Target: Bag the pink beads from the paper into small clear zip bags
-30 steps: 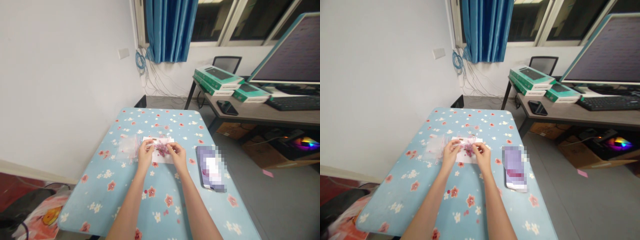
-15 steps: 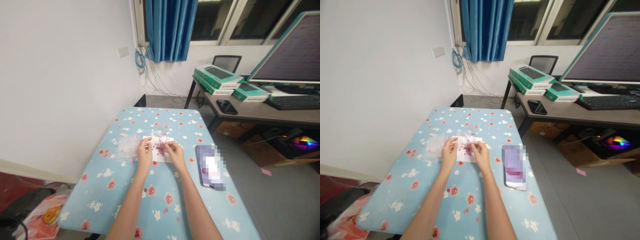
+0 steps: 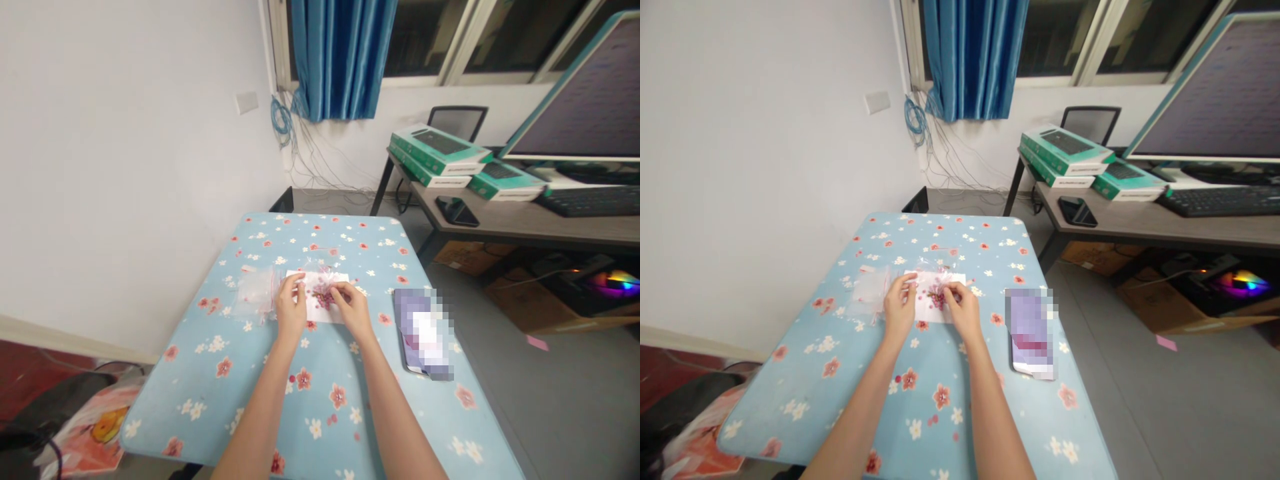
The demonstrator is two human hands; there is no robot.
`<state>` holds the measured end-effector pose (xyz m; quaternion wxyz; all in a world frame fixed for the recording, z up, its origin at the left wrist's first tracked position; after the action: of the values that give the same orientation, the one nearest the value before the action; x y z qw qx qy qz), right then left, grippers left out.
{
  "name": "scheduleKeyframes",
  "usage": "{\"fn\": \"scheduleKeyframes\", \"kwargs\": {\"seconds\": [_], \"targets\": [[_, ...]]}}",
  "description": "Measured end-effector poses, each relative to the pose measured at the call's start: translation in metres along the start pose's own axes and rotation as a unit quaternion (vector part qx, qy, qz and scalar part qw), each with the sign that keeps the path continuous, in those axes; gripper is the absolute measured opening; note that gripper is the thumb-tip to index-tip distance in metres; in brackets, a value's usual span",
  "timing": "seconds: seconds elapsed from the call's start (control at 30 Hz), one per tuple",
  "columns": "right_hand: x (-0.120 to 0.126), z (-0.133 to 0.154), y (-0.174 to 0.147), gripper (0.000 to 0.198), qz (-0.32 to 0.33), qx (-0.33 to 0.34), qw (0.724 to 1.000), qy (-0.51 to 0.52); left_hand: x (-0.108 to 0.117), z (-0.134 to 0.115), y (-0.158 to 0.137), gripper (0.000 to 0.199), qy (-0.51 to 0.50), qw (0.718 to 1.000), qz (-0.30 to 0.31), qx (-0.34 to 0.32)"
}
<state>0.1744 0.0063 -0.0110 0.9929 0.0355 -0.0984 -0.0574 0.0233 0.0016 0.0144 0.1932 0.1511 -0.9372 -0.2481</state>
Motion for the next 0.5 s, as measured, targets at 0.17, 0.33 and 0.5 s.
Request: {"fn": "scheduleKeyframes", "kwargs": {"seconds": [0.17, 0.33, 0.5], "targets": [[0.001, 0.001, 0.0, 0.022, -0.001, -0.005, 1.0, -0.005, 0.001, -0.001, 0.0, 0.02, 0.017, 1.0, -0.004, -0.015], [0.001, -0.001, 0.001, 0.021, -0.008, -0.001, 1.0, -0.009, 0.003, -0.009, -0.001, 0.023, 0.043, 0.997, 0.0, -0.061], [0.001, -0.004, 0.002, 0.019, -0.018, -0.004, 1.0, -0.005, 0.004, -0.011, -0.002, 0.027, 0.052, 0.995, -0.003, -0.083]]}}
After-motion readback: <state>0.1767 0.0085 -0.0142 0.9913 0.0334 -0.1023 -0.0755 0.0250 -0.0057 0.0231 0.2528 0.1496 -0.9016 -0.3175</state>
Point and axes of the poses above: each hand's wrist, its own y-axis towards the middle knuckle, its own x-axis out of the back of the hand, z = x × y, the point moved 2 cm from there along y, towards the middle knuckle, and after that the axes turned 9 degrees about -x, right-handed, at the moved point
